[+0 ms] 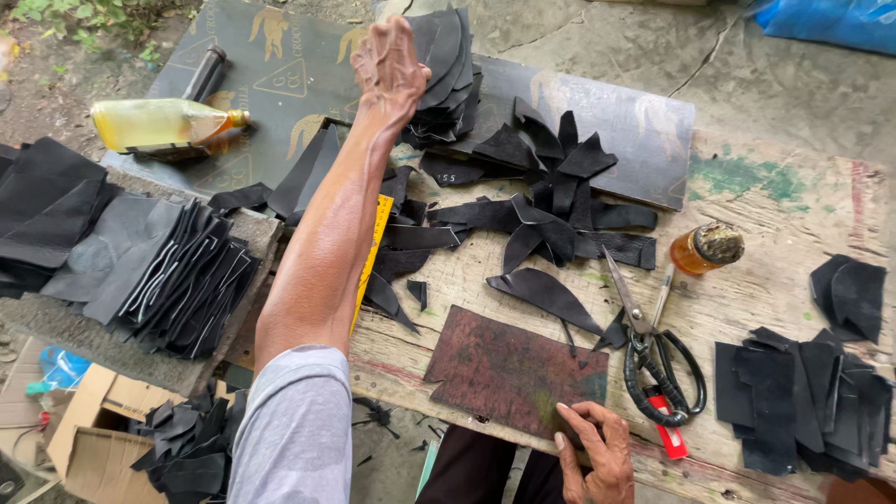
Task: The person cuts leather pieces using shears and marks them with a pen. They fold the leather pieces by hand and apply glue to the edges.
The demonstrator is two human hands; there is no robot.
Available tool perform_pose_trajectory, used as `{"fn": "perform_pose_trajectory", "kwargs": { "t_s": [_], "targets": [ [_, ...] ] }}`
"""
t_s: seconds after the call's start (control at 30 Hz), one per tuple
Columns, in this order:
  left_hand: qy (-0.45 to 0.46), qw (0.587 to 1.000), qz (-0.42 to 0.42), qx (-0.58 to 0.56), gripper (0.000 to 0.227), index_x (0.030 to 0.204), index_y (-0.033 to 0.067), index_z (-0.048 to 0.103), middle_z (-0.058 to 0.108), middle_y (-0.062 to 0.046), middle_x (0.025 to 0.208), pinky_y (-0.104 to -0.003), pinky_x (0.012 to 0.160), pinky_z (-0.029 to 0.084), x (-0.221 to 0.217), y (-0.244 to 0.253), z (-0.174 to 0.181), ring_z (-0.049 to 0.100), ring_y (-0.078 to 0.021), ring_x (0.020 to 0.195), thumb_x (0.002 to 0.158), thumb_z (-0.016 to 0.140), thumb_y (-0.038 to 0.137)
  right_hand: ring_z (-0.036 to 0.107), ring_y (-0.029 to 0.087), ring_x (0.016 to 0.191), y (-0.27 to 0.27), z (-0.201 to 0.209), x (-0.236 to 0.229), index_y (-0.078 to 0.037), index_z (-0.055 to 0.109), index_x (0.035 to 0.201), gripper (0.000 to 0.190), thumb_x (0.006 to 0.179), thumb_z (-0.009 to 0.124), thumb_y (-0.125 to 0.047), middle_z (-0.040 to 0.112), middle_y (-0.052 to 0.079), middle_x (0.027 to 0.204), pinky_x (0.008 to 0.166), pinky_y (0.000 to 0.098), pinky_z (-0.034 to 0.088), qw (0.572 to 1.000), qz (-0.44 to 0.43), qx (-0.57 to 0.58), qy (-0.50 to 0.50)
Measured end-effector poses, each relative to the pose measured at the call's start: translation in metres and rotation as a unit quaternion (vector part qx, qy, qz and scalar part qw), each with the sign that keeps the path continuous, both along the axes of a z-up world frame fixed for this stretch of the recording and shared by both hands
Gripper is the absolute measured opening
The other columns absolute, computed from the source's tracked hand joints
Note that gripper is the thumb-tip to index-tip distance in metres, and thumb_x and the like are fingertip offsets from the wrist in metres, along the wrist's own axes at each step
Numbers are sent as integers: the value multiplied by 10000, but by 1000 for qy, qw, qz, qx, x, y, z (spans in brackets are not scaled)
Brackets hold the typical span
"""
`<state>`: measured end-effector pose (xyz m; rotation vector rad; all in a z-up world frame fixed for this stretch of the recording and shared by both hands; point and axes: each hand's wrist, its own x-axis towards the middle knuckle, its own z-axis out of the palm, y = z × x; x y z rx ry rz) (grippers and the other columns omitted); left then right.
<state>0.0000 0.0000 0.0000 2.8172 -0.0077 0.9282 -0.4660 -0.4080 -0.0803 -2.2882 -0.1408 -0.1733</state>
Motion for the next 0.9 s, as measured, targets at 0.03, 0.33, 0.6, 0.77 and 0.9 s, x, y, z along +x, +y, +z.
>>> {"fn": "perform_pose_trajectory", "kwargs": {
  "t_s": [0.03,0.33,0.6,0.77,0.9],
  "targets": [
    [-52,998,12,31,445,1208,62,528,669,-181,952,-473,678,567,-3,-6,9,662,-285,829,839,770,125,614,233,1087,1,1,0,-110,749,1158,410,756,765,-32,637,66,1135,892,346,525,1000,1,2,-3],
    [70,883,-154,-438,171,923,13,744,728,-79,738,-309,517,600,-108,-47,94,713,-171,579,830,811,139,602,277,1041,11,32,6,-68,727,1142,377,767,738,-23,631,105,1115,912,393,494,997,22,13,-78],
    [395,598,-234,-658,218,1036,-46,709,734,-93,809,-277,547,595,-356,-142,-21,690,-131,633,861,800,45,576,336,1092,7,37,-1,-23,696,1197,368,831,735,-17,611,144,1152,982,427,452,995,54,0,-81],
    [410,681,-141,-589,228,983,-52,707,721,-67,736,-273,504,623,-396,-172,-29,695,-106,599,881,774,140,570,331,1115,9,44,-2,-12,687,1244,396,851,730,-22,608,146,1161,1013,433,438,994,63,6,-91],
    [448,801,-135,-373,246,893,-8,797,733,-97,633,-278,516,552,-400,-170,-22,701,-141,530,857,793,236,564,325,1117,7,42,-3,-18,690,1261,382,880,722,-27,601,149,1164,1006,433,435,993,64,4,-95]
  ]
}}
